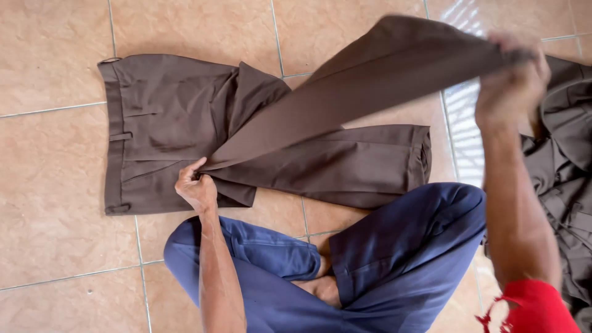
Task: Folding brown trousers and stacking them on a tiled floor.
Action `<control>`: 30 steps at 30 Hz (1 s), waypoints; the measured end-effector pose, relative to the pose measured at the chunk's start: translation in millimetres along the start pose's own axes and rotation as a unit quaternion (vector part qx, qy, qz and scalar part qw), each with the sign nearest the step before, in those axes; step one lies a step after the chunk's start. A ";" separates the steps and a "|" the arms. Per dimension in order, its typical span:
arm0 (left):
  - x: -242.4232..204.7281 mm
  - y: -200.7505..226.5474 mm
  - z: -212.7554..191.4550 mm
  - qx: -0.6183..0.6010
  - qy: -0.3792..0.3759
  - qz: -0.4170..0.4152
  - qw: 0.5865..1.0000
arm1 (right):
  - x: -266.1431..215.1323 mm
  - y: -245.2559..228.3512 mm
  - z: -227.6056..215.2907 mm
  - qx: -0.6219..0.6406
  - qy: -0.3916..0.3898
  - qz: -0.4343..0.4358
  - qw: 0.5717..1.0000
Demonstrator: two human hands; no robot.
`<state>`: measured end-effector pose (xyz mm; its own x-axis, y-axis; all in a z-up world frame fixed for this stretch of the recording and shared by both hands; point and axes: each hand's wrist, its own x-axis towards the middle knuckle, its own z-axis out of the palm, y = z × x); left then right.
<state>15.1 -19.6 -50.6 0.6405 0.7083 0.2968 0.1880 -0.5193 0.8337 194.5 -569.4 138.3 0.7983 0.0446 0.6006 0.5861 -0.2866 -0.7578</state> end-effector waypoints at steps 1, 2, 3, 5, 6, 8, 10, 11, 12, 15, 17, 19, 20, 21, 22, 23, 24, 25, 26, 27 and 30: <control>1.2 0.1 1.2 0.003 0.005 0.004 1.000 | -18.5 8.6 -20.4 0.013 0.004 0.054 0.998; 1.5 0.7 2.5 0.006 0.010 0.009 1.000 | -37.2 17.0 -41.9 0.027 0.009 0.108 0.994; 2.3 -3.5 1.8 0.005 0.005 0.008 1.000 | -52.1 7.1 -46.4 0.022 0.011 0.111 0.994; 4.4 -11.0 1.9 0.002 0.007 -0.008 1.000 | -80.2 -11.1 -55.1 0.028 -0.253 0.398 0.882; 3.1 -8.6 2.4 0.000 0.004 -0.007 1.000 | -91.5 -3.2 -60.5 0.026 -0.250 0.399 0.882; 2.3 -4.9 -1.5 0.020 -0.008 0.012 1.000 | -116.8 13.9 -67.2 -0.237 -0.475 0.458 0.713; 1.2 -6.3 -1.9 0.023 -0.010 0.020 0.999 | -120.1 8.4 -47.9 -0.259 -0.482 0.391 0.740; 2.0 -7.3 -1.6 0.024 -0.007 0.026 0.999 | -120.9 6.1 -37.5 -0.282 -0.488 0.318 0.762; 2.8 -3.2 0.6 0.025 -0.012 0.028 0.999 | -135.7 15.4 -28.1 -0.280 -0.486 0.322 0.763; 2.3 1.6 0.7 0.016 -0.008 0.022 1.000 | -166.7 21.1 8.5 -0.460 -0.478 0.145 0.734; 3.1 -0.5 1.4 0.012 -0.004 0.016 1.000 | -169.3 -5.0 37.8 -0.489 -0.601 0.129 0.619; 2.0 0.5 1.7 0.006 -0.002 0.019 1.000 | -181.5 7.5 45.6 -0.503 -0.606 0.085 0.611; 2.2 0.8 0.7 0.000 0.001 0.024 1.000 | -187.4 13.3 50.6 -0.517 -0.608 0.038 0.601; 2.7 0.0 0.1 0.000 0.002 0.024 1.000 | -196.2 28.1 49.5 -0.516 -0.608 0.038 0.602; 3.5 -0.9 -0.8 0.000 0.002 0.029 1.000 | -205.0 42.7 48.9 -0.511 -0.612 0.031 0.603; 1.9 -1.5 0.6 -0.001 0.004 0.031 1.000 | -211.9 57.6 45.4 -0.507 -0.616 0.023 0.602; 3.9 -4.0 0.9 -0.003 0.004 0.029 1.000 | -211.5 54.1 46.5 -0.509 -0.616 0.022 0.601; 3.6 -6.6 1.5 -0.008 0.004 0.029 1.000 | -210.0 50.7 46.1 -0.503 -0.622 0.017 0.600; 3.3 -9.3 2.0 -0.013 0.004 0.029 1.000 | -208.6 47.3 45.8 -0.498 -0.627 0.012 0.599; 3.1 -10.5 2.4 -0.012 0.006 0.026 1.000 | -204.9 38.9 47.5 -0.498 -0.629 0.010 0.598; 3.0 -10.0 2.4 -0.016 0.012 0.038 0.999 | -198.9 15.9 57.3 -0.506 -0.652 -0.017 0.565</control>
<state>16.9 -13.5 -59.2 0.6335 0.6792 0.3707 0.1152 -0.5565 0.8228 53.1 -528.0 -7.8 0.5993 0.5448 -0.5866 0.7518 -0.6348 0.1785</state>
